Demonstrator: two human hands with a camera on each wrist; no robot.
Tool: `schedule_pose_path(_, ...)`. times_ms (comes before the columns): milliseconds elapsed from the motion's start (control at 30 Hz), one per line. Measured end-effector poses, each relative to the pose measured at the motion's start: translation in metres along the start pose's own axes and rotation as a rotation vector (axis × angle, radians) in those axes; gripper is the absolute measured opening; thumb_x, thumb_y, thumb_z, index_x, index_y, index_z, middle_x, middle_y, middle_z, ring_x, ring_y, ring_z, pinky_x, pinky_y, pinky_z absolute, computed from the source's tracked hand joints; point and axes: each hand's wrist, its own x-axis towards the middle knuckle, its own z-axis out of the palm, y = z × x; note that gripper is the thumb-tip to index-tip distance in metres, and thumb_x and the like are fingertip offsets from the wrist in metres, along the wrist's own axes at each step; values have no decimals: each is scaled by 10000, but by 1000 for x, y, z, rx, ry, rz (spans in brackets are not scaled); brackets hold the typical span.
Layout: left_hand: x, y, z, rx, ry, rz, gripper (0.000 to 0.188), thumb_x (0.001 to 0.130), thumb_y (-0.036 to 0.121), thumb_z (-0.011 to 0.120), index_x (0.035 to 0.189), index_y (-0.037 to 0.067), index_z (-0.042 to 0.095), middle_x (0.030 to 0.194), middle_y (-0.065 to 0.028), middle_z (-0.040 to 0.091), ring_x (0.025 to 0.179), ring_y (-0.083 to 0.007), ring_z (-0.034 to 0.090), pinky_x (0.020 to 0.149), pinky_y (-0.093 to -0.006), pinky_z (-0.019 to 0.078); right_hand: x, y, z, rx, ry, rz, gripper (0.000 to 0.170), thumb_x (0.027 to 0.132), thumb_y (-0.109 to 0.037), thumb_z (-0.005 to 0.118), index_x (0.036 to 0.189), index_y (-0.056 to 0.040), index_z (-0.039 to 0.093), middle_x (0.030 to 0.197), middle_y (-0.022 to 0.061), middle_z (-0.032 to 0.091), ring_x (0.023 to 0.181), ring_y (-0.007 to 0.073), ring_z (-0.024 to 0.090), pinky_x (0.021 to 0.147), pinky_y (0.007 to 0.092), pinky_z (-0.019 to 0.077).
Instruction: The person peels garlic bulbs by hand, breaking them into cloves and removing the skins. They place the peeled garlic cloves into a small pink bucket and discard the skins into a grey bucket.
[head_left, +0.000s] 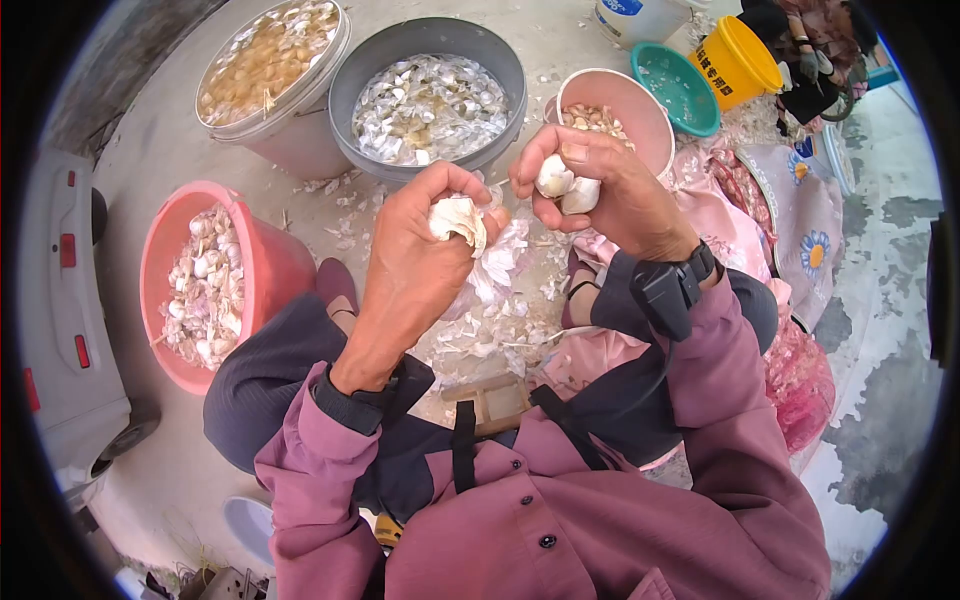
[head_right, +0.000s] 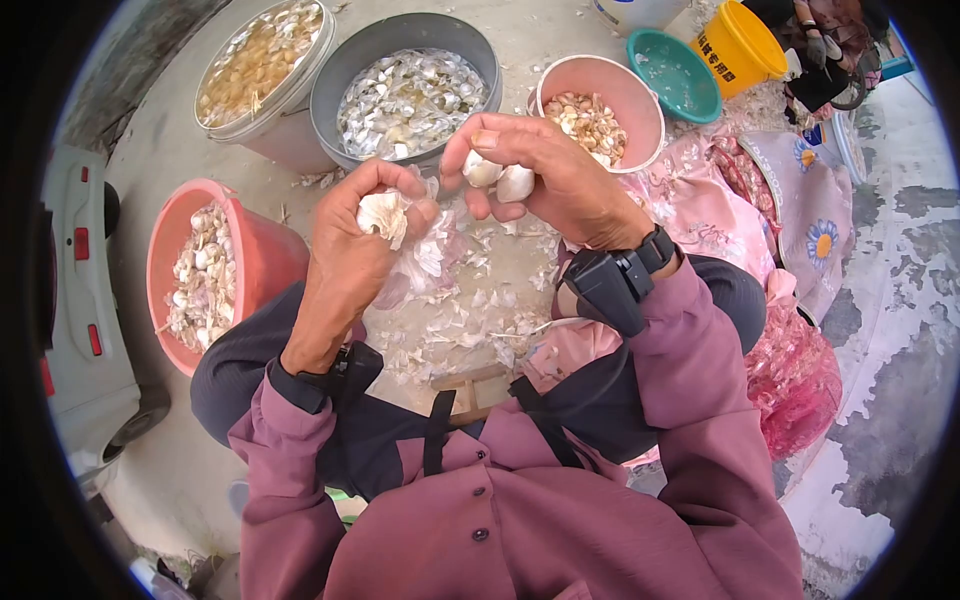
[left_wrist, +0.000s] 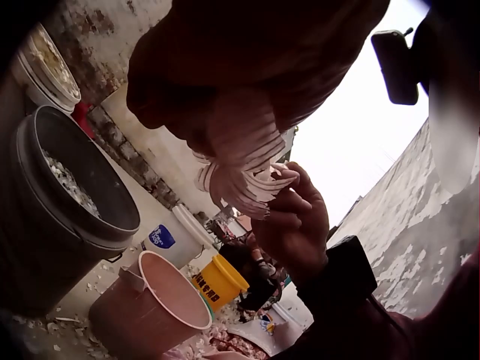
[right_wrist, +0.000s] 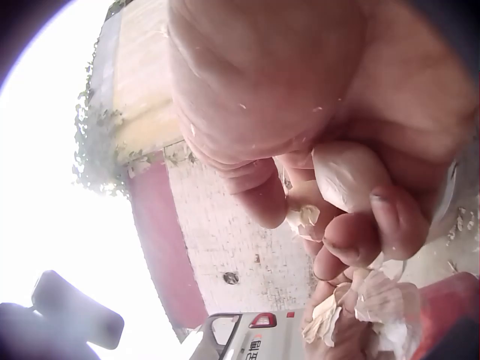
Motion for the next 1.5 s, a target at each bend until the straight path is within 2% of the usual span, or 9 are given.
schedule_pose_path(67,0,0,2,11,-16,-22,225,824,37,763,976,67,600,838,51,584,742,-31,506,637,-204,412,0,2,2,-158,170,-51,297,902,-331,691,980,-52,627,893,2,577,723,70,535,556,198,369)
schedule_pose_path(200,3,-4,6,13,-89,2,339,781,52,767,1044,41,553,892,-26,607,807,-88,559,670,-252,457,-1,-3,19,-727,41,-257,365,764,-240,844,1020,-64,651,808,-34,539,733,97,527,700,252,411)
schedule_pose_path(367,4,-8,7,-6,-208,36,395,741,61,802,1021,34,526,969,-58,617,875,-120,579,747,-299,494,2,8,20,-953,-13,-347,310,816,-234,785,982,-32,617,807,79,629,733,219,621,651,341,498)
schedule_pose_path(433,4,-12,14,-41,-131,35,378,751,82,801,1014,26,536,945,-61,622,857,-120,580,734,-298,493,6,17,14,-1109,131,-646,209,856,-194,736,929,-27,632,801,94,636,719,253,637,627,355,499)
schedule_pose_path(667,2,-5,15,61,-113,-104,284,849,174,738,1007,-23,609,799,-67,636,743,-105,582,667,-284,479,-3,19,14,-1266,341,-680,177,889,-180,693,875,-13,637,763,105,633,656,247,630,585,339,485)
schedule_pose_path(833,4,-22,18,-77,-115,-5,270,869,133,707,1063,-18,593,812,-50,626,730,-94,567,656,-280,472,-3,24,12,-602,366,-257,251,976,-246,617,896,-10,649,718,-24,605,643,59,529,559,257,437)
schedule_pose_path(1100,0,3,12,-65,-188,-10,530,871,44,697,1283,78,365,950,-37,580,805,-73,555,655,-237,456,0,41,-1,-488,390,-210,265,973,-269,619,895,-20,662,699,-64,569,647,19,479,537,227,405)
schedule_pose_path(1300,-2,11,12,-227,-251,-16,452,885,58,697,1195,77,369,1009,-36,568,870,-74,566,723,-222,486,-3,78,-14,-663,336,-372,187,889,-170,653,987,-17,698,691,129,669,608,142,577,591,347,480)
schedule_pose_path(1500,4,2,7,-260,-187,96,364,884,78,692,1182,43,486,1005,-39,587,921,-91,575,810,-259,494,-13,-5,-8,-1168,146,266,256,804,-190,663,969,-2,721,791,233,664,737,406,638,686,434,504)
